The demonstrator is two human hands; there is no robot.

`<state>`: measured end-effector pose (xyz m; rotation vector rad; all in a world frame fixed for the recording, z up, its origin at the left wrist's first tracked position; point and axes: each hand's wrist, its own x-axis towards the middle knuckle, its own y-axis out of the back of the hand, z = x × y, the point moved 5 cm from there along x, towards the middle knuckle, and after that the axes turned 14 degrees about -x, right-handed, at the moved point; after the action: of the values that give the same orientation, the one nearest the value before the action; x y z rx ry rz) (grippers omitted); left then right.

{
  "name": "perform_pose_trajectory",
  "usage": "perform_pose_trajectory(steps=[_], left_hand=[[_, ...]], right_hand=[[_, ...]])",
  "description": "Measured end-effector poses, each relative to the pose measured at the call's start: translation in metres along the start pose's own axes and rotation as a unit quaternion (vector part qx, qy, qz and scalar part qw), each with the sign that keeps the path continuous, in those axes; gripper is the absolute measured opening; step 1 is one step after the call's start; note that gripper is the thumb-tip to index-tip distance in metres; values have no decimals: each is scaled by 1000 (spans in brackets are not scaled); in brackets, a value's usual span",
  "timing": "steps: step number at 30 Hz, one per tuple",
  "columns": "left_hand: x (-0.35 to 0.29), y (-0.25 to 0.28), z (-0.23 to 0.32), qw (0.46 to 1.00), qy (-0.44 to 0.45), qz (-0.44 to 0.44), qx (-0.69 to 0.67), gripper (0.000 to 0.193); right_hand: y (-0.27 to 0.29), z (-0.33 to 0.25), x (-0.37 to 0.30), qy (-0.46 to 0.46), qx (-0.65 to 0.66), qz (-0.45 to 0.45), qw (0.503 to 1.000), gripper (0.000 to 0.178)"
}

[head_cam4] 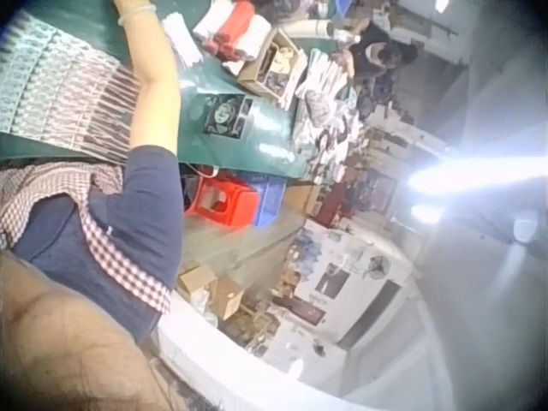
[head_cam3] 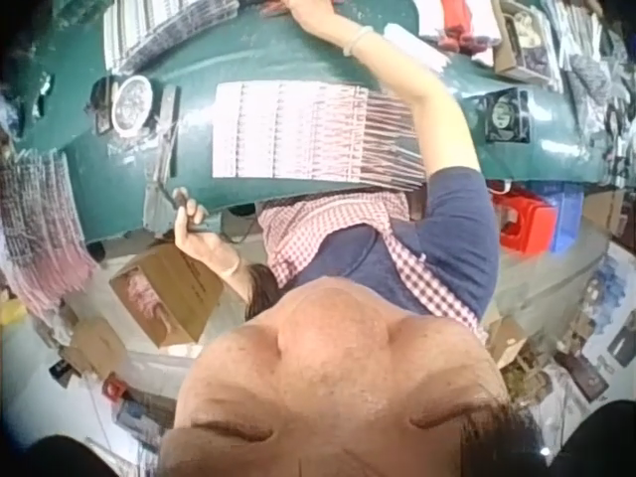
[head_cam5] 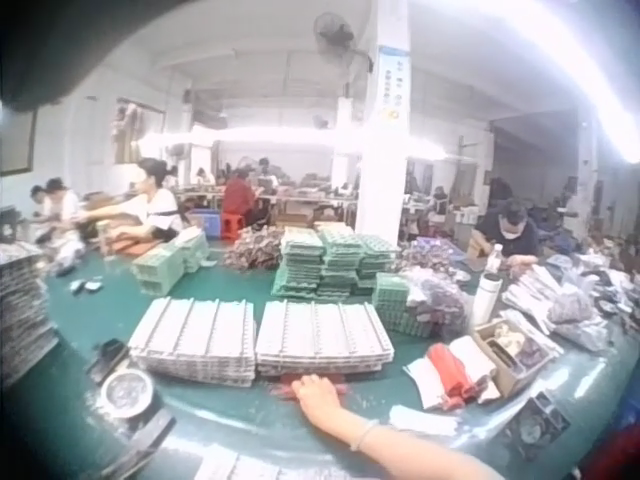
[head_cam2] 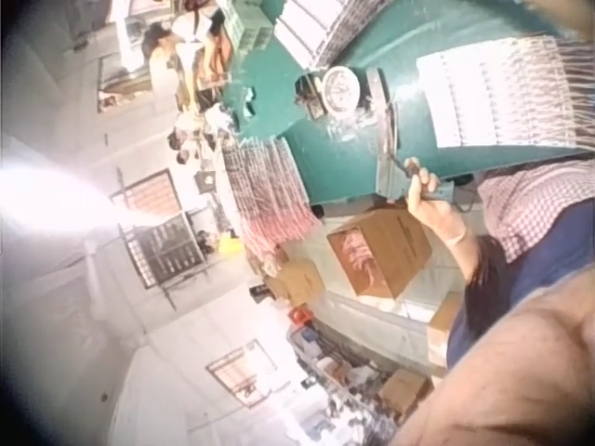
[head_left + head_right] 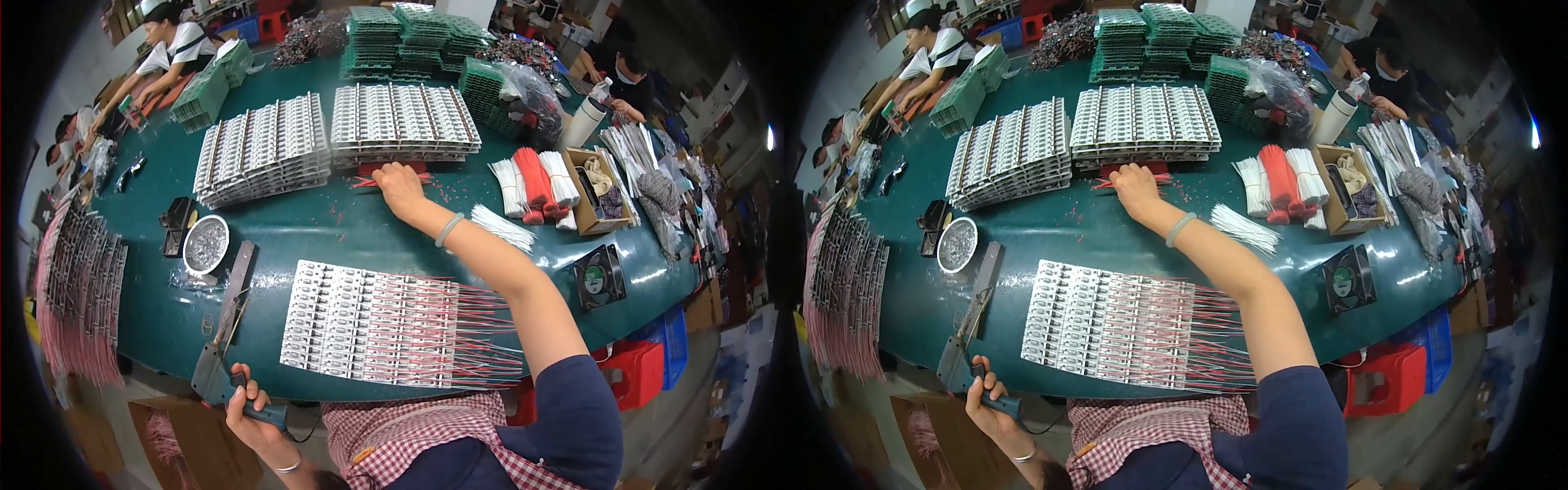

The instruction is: The person solders wires to a circuit board using a soldering iron, sets the completed board aside, retrieves a new board and wires from stacks on the table, and solders the wires onto the new board.

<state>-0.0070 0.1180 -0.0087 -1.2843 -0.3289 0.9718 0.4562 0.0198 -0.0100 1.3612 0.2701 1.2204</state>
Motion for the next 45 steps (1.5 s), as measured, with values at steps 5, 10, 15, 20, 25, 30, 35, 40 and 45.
perform_pose_trajectory(steps=[5,10,15,20,25,30,35,40,45], left_hand=[[7,4,-5,1000,17,-2,14,43],[13,21,3,999,28,-30,14,45],[26,21,-2,998,32,-17,48,44],[13,10,-5,998,45,-39,31,44],[-9,-8,1,999,4,12,45,36],[2,20,13,998,3,-48,32,45],[1,7,0,996,2,-63,62,45],[0,7,4,995,-27,-19,90,47],[3,-11,-7,990,-37,-37,127,50]], right_hand=[[37,4,5,68,-14,-6,998,6],[93,-42,26,238,-119,-132,955,9],[87,-82,23,314,-252,-210,891,18],[63,-99,-3,345,-296,-272,848,21],[52,-107,-3,354,-271,-277,852,24],[56,-115,-8,384,-333,-280,814,20],[50,-111,-18,364,-393,-252,806,16],[46,-112,-15,365,-304,-299,828,18],[48,-97,-20,309,-286,-308,853,13]])
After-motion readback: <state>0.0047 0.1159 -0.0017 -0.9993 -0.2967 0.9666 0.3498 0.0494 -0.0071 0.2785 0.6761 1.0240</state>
